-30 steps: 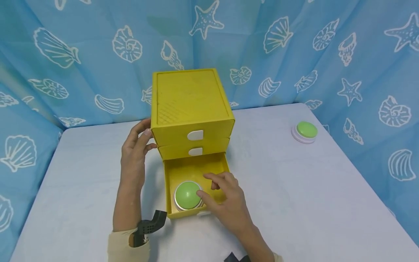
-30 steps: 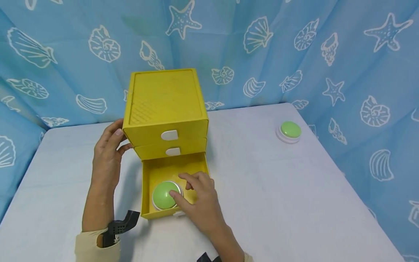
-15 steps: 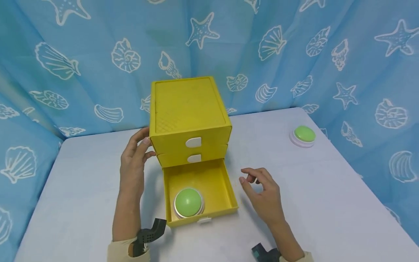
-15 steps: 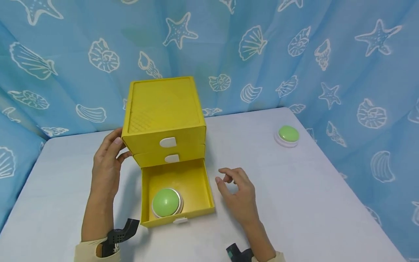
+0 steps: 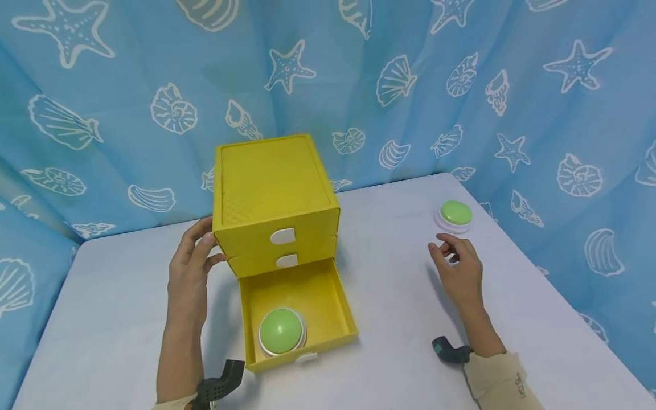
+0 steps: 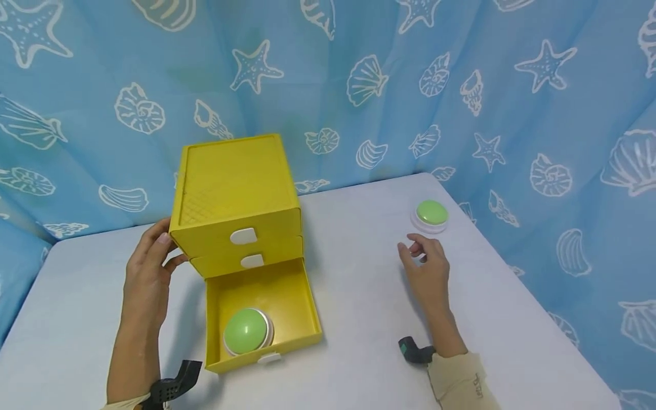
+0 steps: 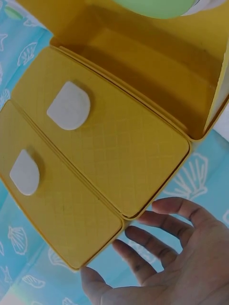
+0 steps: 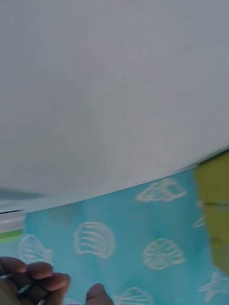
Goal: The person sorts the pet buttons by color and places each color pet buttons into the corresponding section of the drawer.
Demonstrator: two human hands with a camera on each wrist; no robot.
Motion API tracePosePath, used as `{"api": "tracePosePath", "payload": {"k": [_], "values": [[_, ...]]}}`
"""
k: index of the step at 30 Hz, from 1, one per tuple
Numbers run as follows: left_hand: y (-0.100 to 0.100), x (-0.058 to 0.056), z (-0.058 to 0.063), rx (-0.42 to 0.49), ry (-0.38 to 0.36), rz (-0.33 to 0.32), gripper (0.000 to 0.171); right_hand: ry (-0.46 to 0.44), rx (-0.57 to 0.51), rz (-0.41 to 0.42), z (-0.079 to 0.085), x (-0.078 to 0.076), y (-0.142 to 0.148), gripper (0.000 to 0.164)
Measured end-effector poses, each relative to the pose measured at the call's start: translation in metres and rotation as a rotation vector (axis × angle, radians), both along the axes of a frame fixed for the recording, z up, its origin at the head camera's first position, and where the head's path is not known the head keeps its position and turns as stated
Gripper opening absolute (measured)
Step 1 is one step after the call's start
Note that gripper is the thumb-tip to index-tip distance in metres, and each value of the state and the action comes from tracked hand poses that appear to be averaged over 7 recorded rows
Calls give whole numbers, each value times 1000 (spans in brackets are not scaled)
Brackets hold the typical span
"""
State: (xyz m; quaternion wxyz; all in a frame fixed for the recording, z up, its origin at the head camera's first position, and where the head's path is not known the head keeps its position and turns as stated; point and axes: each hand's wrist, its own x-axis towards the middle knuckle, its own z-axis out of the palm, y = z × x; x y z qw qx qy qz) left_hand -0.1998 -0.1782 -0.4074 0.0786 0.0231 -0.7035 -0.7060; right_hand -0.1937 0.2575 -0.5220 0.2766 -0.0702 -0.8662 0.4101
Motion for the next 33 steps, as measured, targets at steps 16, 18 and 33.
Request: {"api": "tracePosePath", "payload": {"k": [16, 18, 33], "values": [[2, 5, 1, 23, -13, 4, 42, -289, -5, -168, -29, -38, 69, 75], [3, 5, 2, 26, -9, 0, 42, -304, 0, -162, -31, -42, 74, 77], [5, 4, -1, 30, 1, 11, 40, -434, 24, -163, -39, -81, 99, 102]]}}
